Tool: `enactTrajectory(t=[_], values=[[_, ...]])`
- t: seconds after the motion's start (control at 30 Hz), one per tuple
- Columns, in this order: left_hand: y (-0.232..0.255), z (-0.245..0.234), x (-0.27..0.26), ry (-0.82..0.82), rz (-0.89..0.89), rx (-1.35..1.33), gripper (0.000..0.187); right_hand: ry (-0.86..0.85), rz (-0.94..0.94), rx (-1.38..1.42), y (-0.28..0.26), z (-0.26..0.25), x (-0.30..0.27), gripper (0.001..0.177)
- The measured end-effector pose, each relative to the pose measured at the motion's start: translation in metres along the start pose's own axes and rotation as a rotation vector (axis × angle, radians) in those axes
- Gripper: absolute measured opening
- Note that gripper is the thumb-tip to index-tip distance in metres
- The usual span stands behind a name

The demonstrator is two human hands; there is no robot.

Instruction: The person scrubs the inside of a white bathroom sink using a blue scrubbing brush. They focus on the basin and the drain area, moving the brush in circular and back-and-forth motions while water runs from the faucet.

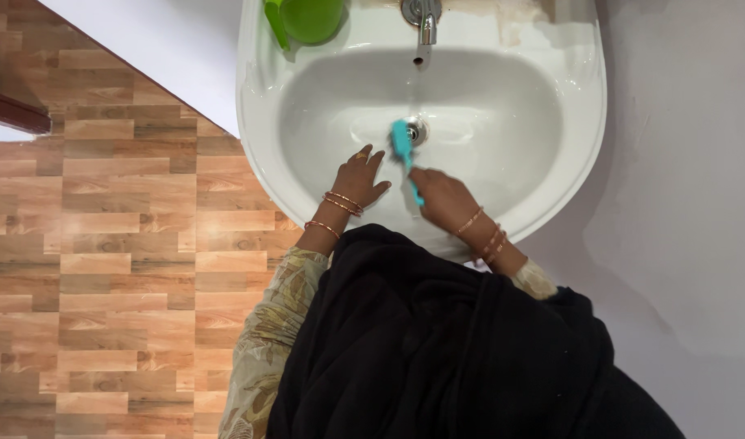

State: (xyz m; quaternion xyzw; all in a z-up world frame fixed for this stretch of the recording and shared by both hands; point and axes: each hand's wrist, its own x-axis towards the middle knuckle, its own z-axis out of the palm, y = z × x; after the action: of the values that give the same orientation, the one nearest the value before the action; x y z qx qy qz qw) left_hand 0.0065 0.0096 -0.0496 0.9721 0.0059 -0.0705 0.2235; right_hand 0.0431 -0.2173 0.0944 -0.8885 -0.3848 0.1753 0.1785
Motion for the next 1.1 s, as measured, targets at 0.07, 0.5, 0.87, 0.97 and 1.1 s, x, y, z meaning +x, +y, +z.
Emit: enactTrajectory(t=[0.07,0.5,0.87,0.97,1.1], values=[[0.000,0.001,-0.001,0.001,0.000,0.010,0.079,0.032,0.057,-0.024,0.003,-0.001,0.003,0.029],[0.001,-0.002,0.000,-0.071,-0.035,0.025,0.082,0.038,0.021,-0.003,0.001,-0.007,-0.006,0.028],[0.004,-0.006,-0.005,-0.106,-0.047,0.012,0.081,0.062,0.041,-0.085,-0.001,0.000,-0.011,0.023],[0.002,-0.004,-0.004,-0.135,-0.054,0.005,0.081,-0.075,0.035,0.000,-0.009,-0.010,-0.025,0.027],[0.000,-0.001,-0.004,-0.166,-0.060,0.012,0.080,0.076,-0.062,0.003,-0.011,-0.005,-0.012,0.025]])
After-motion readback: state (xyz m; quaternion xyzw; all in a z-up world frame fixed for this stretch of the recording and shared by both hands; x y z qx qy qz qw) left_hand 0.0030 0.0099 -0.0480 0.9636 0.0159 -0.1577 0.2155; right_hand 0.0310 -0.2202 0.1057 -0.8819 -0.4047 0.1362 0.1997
